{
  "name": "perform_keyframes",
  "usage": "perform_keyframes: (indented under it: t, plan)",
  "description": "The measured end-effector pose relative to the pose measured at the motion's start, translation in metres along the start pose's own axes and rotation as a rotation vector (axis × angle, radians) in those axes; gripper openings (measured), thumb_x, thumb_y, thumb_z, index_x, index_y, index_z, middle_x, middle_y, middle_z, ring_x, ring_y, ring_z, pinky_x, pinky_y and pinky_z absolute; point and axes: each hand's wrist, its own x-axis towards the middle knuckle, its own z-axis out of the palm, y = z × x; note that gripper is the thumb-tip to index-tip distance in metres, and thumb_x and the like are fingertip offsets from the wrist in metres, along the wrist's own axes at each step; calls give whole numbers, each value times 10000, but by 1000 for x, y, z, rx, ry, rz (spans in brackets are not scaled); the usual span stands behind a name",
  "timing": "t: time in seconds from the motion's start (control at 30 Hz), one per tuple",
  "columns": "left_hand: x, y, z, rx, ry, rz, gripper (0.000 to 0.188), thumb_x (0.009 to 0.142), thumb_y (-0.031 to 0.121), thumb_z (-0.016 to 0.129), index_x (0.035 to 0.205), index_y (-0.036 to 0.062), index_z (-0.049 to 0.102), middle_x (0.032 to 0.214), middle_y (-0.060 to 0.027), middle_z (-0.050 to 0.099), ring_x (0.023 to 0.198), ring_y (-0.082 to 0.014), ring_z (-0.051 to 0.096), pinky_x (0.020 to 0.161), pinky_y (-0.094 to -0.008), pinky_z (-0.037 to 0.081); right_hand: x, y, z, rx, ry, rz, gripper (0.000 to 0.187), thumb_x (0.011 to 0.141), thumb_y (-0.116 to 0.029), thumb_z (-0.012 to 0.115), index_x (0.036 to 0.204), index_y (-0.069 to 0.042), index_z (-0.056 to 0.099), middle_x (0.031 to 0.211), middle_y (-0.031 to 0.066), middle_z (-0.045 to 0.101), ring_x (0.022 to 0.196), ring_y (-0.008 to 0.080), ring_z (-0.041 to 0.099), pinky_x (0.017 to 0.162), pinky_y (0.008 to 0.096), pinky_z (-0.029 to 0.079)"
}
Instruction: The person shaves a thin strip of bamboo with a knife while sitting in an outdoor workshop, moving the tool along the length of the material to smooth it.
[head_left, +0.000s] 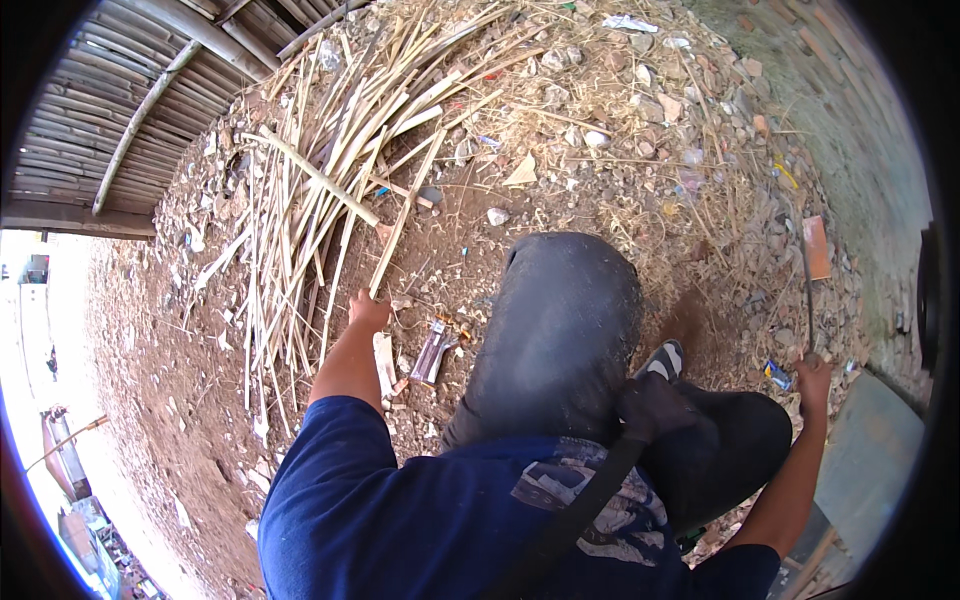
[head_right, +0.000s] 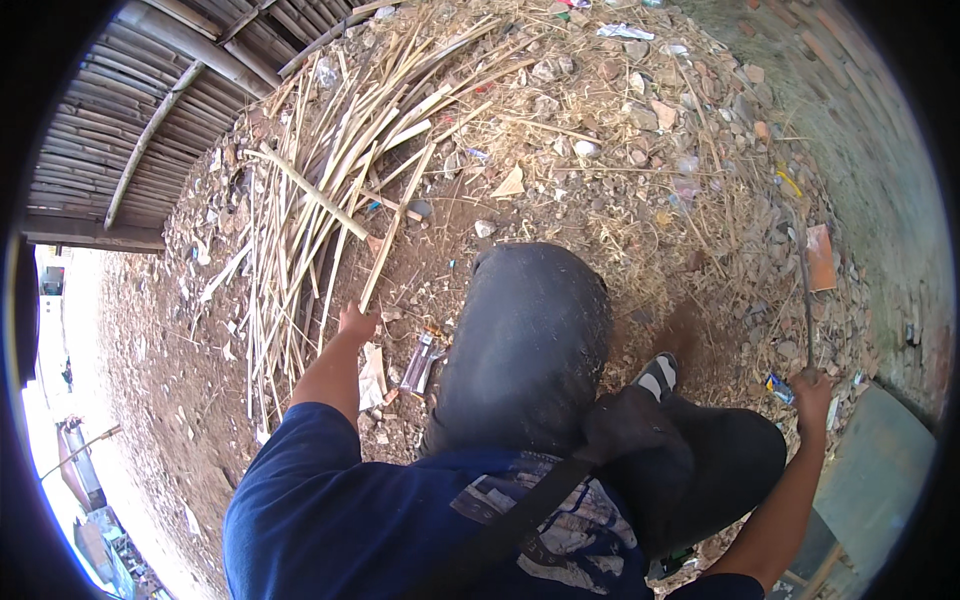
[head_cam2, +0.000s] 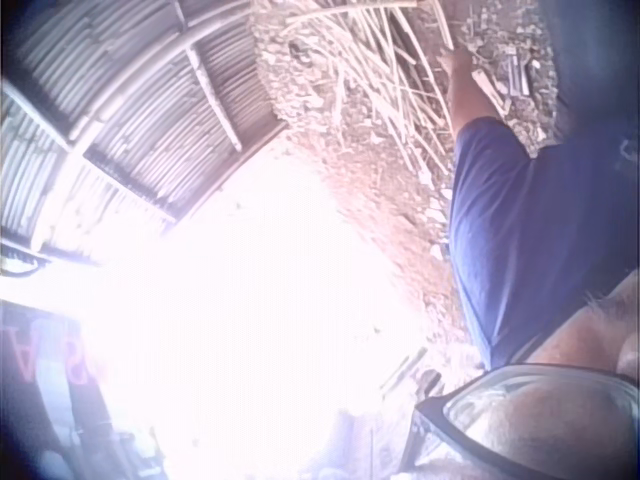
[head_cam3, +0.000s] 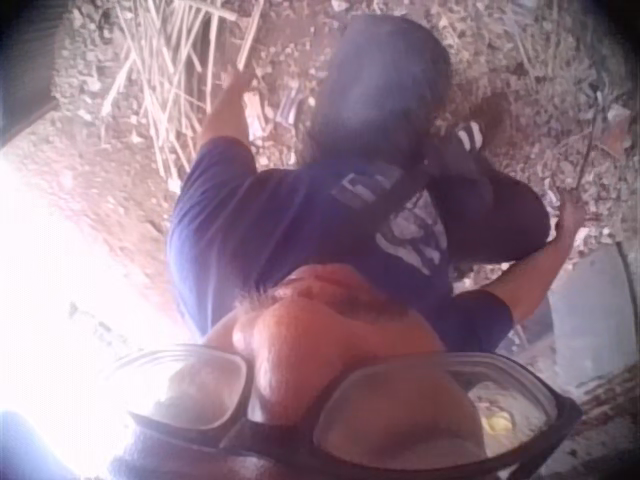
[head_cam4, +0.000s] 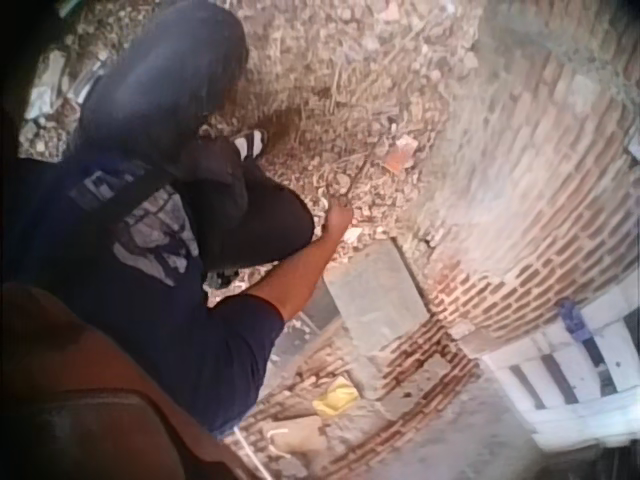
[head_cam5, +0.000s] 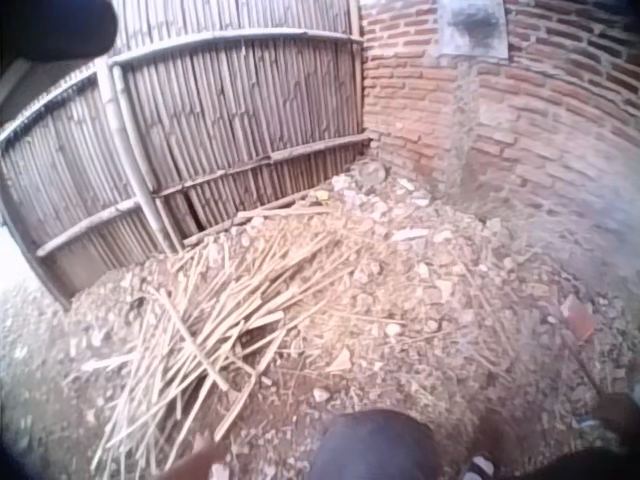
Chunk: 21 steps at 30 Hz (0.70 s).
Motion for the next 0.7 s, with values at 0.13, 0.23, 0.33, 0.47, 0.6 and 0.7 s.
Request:
perform_keyframes:
  t: [0.13,0.23,0.33,0.47,0.6,0.7]
  plan:
    - [9,26,-22,-6,94,22,737,847,437,686,1492,187,432,1499,-236,364,1374,-412,420,1102,-507,411,-6,32,2,-168,-177,115,243,775,-180,754,899,-17,622,701,24,548,591,137,541,489,345,415]
    - [34,31,-33,-38,64,-55,746,850,449,683,1498,173,434,1508,-250,363,1384,-413,416,1127,-495,393,-8,26,-8,-388,-238,86,228,754,-158,741,863,-11,605,668,41,544,563,152,550,491,350,429]
    - [52,34,-55,12,-34,-129,760,884,515,627,1494,105,432,1560,-295,309,1435,-411,363,1175,-472,340,-15,-6,23,-209,-240,248,200,747,-121,720,841,-20,576,626,38,524,486,163,522,462,344,413]
    - [106,-11,-24,81,-222,-120,773,907,562,585,1498,90,426,1560,-236,367,1428,-394,386,1163,-460,355,-14,-50,21,-187,-234,178,194,740,-84,714,830,-38,549,629,34,518,487,160,512,448,334,407]
    - [65,17,-33,59,51,-164,638,897,476,637,1410,112,529,1609,-193,245,1446,-358,346,1140,-507,364,-30,-50,21,-221,-245,195,213,735,-73,733,799,-43,532,657,46,536,500,163,519,456,334,422]
    - [64,9,-41,73,57,-206,616,917,450,609,1431,122,519,1618,-162,245,1455,-344,334,1149,-480,362,-22,-62,23,-308,-258,130,221,738,-78,742,789,-48,529,662,54,547,498,163,525,449,329,422]
